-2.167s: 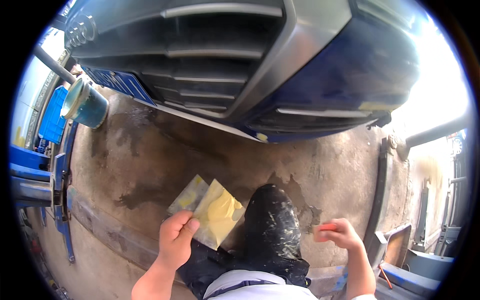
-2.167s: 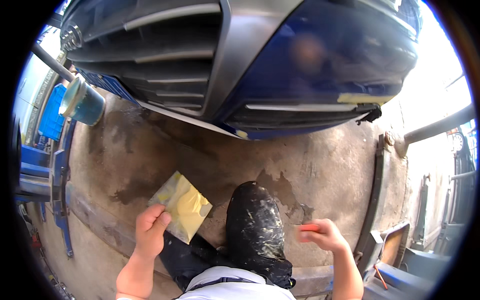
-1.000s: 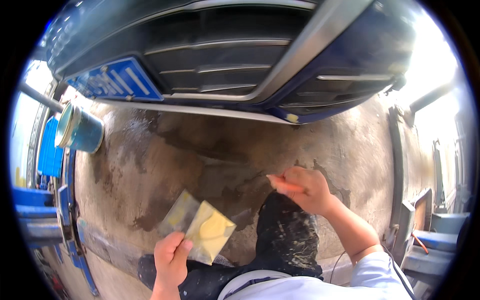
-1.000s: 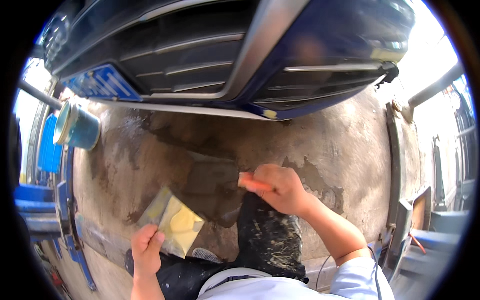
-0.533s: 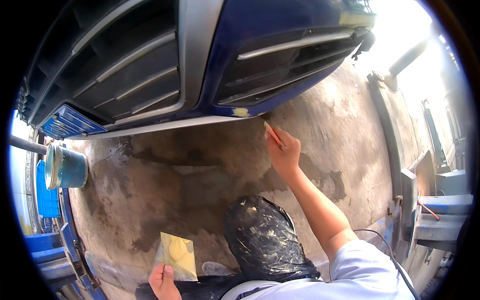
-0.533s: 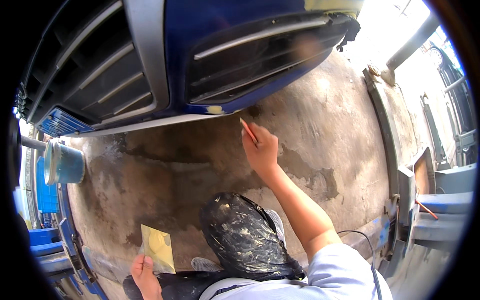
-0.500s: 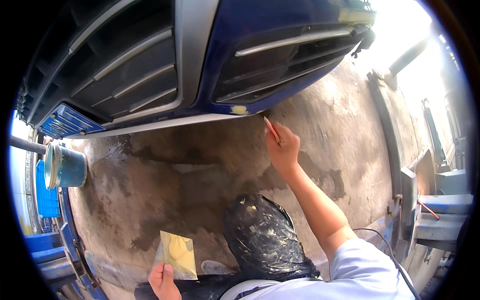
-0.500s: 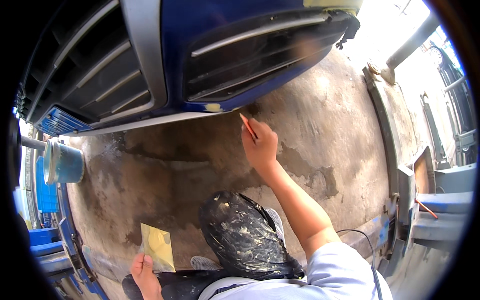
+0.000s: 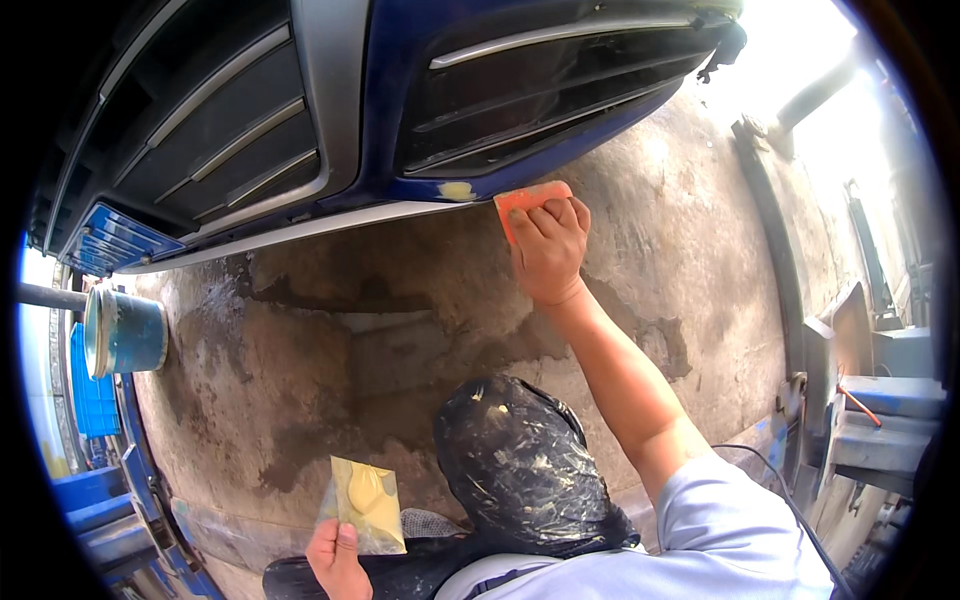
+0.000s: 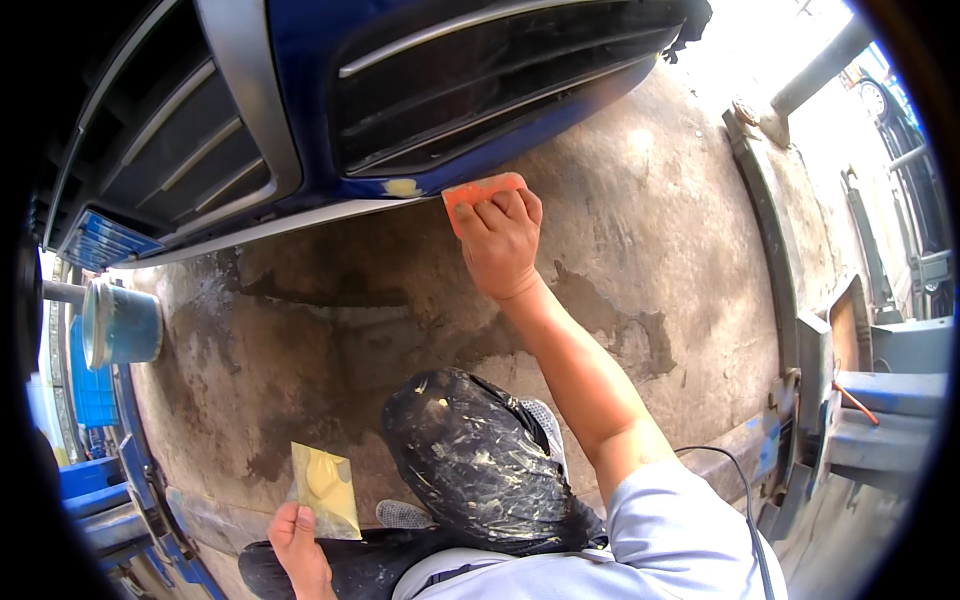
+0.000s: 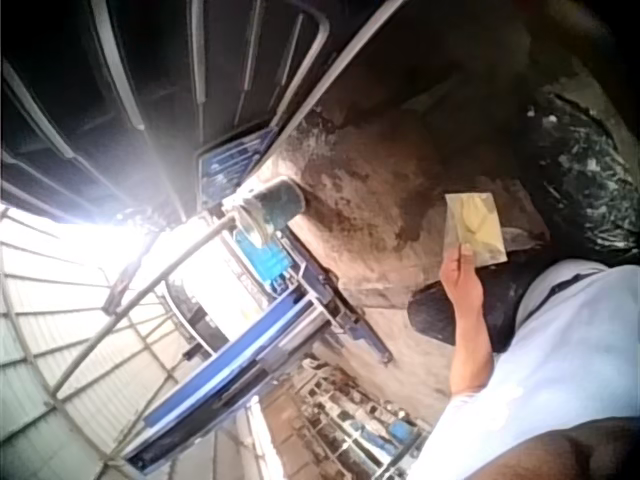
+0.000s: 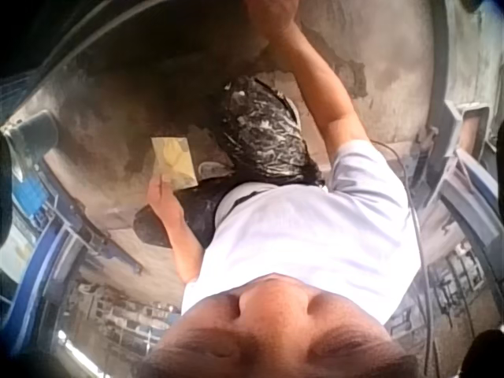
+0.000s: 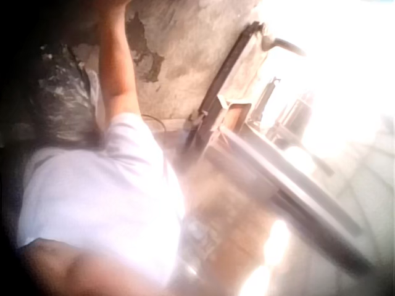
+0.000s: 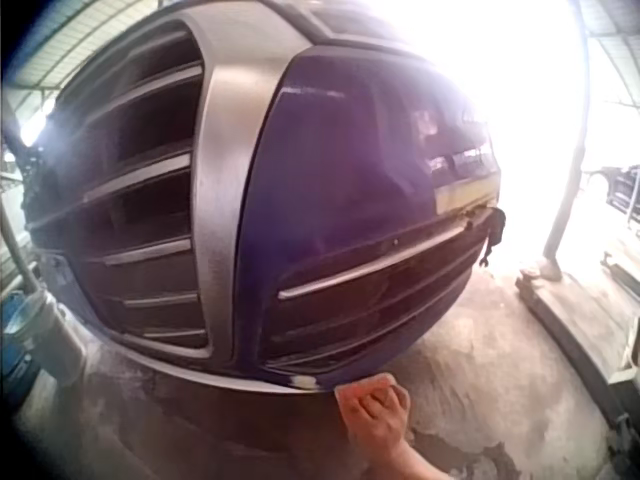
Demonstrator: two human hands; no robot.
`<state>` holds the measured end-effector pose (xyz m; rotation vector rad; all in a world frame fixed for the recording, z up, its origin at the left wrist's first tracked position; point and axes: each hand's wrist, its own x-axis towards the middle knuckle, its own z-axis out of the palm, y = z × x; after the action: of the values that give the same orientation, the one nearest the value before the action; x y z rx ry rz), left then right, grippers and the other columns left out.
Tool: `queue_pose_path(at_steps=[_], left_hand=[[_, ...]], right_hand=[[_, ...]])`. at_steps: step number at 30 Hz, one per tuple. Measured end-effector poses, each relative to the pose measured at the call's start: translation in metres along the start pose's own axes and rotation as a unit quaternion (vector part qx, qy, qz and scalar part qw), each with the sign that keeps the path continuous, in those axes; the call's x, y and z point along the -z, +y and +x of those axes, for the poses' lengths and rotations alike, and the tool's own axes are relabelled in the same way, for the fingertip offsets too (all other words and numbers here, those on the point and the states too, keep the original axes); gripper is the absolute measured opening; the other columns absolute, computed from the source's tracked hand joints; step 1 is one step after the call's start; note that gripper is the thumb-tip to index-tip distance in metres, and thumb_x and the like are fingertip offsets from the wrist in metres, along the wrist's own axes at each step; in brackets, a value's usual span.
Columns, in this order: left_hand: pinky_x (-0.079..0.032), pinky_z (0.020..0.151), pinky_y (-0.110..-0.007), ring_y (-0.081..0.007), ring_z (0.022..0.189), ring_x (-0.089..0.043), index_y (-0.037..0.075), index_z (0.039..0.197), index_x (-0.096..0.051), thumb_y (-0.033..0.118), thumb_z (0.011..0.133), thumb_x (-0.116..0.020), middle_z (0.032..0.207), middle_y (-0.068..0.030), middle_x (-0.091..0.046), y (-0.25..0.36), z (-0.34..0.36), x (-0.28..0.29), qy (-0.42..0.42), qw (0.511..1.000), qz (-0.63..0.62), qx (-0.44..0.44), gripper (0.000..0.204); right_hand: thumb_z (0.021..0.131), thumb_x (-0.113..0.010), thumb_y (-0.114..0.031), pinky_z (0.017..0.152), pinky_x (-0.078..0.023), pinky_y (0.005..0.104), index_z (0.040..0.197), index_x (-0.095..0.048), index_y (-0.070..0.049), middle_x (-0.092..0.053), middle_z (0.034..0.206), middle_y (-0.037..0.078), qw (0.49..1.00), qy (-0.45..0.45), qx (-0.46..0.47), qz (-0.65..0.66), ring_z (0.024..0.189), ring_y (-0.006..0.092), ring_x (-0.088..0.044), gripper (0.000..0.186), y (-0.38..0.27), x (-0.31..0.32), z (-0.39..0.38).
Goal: The person applies a yellow body filler to the front bumper of a blue car using a putty knife and a small orange spreader. They smooth the filler over the damaged area, working along the lower edge and side of the bumper.
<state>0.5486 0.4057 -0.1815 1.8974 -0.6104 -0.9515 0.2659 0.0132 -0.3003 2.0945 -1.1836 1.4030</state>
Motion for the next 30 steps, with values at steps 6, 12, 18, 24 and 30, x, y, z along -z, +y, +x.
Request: queue_pose_path(at_steps=[6,12,18,24,30], left_hand=[[-0.041,0.074,-0.023,-0.0058,0.079,-0.051,-0.004,0.093,-0.065,0.019,0.101,-0.069,0.085,0.0015,-0.063,-0.001,-0.001,-0.006,-0.012,1.0,0.005,-0.004,0.025],[-0.041,0.074,-0.022,-0.0053,0.081,-0.051,-0.004,0.096,-0.065,0.017,0.101,-0.069,0.086,0.0015,-0.063,-0.007,-0.007,-0.002,0.016,1.0,0.017,0.017,0.021],[-0.042,0.075,-0.023,-0.0059,0.081,-0.052,-0.004,0.097,-0.066,0.016,0.101,-0.069,0.087,0.0008,-0.064,-0.011,-0.002,-0.004,-0.004,1.0,-0.002,0.015,0.021],[-0.044,0.079,-0.024,-0.0079,0.084,-0.056,-0.006,0.1,-0.068,0.019,0.102,-0.069,0.09,-0.0016,-0.067,-0.011,-0.002,-0.007,-0.011,1.0,0.007,0.028,0.025],[-0.045,0.081,-0.024,-0.0084,0.086,-0.058,-0.006,0.101,-0.069,0.021,0.101,-0.07,0.093,-0.0032,-0.069,-0.02,0.001,-0.002,-0.013,1.0,-0.005,0.019,0.027]], right_hand=[[0.069,-0.073,-0.013,0.09,-0.043,0.0378,0.086,-0.073,-0.013,-0.064,0.078,-0.004,0.999,0.005,0.047,-0.012,0.085,0.0195,-0.061,0.017,0.023,-0.015,-0.01],[0.066,-0.073,-0.013,0.09,-0.043,0.0363,0.083,-0.071,-0.015,-0.062,0.077,-0.006,0.996,0.025,0.083,0.006,0.082,0.0178,-0.06,0.017,0.025,-0.001,-0.007],[0.066,-0.074,-0.013,0.088,-0.043,0.0359,0.085,-0.071,-0.015,-0.062,0.078,-0.006,0.996,0.028,0.085,0.006,0.082,0.0178,-0.06,0.019,0.024,-0.006,0.002],[0.067,-0.074,-0.014,0.084,-0.044,0.036,0.087,-0.072,-0.014,-0.064,0.079,-0.005,0.997,-0.004,0.077,-0.006,0.083,0.0182,-0.061,0.02,0.023,-0.006,-0.008],[0.066,-0.075,-0.006,0.083,-0.045,0.0379,0.095,-0.07,-0.009,-0.066,0.083,0.0,0.996,-0.048,0.058,0.041,0.088,0.0231,-0.064,0.029,-0.006,0.013,0.002]])
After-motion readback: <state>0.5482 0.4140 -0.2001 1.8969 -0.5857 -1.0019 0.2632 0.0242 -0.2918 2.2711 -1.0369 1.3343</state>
